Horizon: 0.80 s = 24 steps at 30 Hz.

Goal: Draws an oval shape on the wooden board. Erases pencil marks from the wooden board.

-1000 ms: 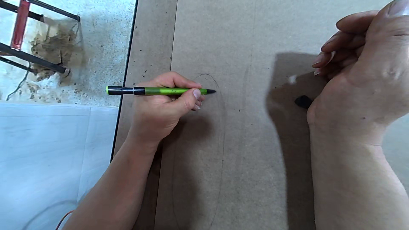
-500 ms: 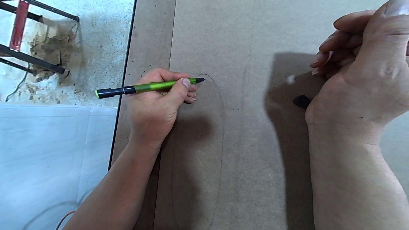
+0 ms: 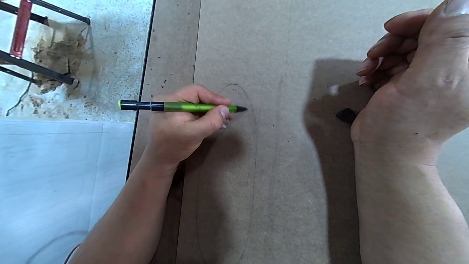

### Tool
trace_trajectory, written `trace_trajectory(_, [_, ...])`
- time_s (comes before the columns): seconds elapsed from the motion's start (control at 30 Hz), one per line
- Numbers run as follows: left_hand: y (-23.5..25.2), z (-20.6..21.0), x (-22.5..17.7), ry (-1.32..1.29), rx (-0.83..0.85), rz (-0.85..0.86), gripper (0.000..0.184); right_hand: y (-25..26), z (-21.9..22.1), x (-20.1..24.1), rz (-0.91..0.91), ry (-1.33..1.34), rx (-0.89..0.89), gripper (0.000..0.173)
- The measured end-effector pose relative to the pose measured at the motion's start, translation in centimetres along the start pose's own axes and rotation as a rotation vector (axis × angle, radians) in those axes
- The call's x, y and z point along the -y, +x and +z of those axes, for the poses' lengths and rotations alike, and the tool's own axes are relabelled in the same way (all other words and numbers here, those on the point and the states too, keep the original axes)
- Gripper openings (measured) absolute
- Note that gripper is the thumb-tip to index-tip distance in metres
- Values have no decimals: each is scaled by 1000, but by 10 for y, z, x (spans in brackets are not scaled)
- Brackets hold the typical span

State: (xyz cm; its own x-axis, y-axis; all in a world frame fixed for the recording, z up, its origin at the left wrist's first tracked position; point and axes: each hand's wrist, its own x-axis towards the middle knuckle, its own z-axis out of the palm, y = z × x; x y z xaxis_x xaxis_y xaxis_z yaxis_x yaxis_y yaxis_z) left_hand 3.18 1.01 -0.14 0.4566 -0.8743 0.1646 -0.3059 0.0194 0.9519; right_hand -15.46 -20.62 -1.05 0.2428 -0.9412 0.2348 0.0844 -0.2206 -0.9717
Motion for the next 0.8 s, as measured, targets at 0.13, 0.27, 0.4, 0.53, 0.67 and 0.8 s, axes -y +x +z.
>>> trace_trajectory(0.13, [-1,-5,-2,-5,101,-14,9,0,0,0,-10,1,0,35])
trace_trajectory(0.27, [-2,-6,-2,12,114,-7,10,0,-1,-1,-8,-6,14,35])
trace_trajectory(0.4, [-2,-3,-2,-5,76,-6,9,0,-1,-1,-9,-11,10,35])
trace_trajectory(0.53, [-2,-6,-1,-2,116,4,10,0,-1,-2,0,-17,12,35])
trace_trajectory(0.67, [-3,-2,-1,-42,56,-15,10,0,1,1,-4,0,-3,36])
trace_trajectory(0.8, [-6,2,-8,-50,-9,-52,11,-1,1,3,-7,10,-4,35])
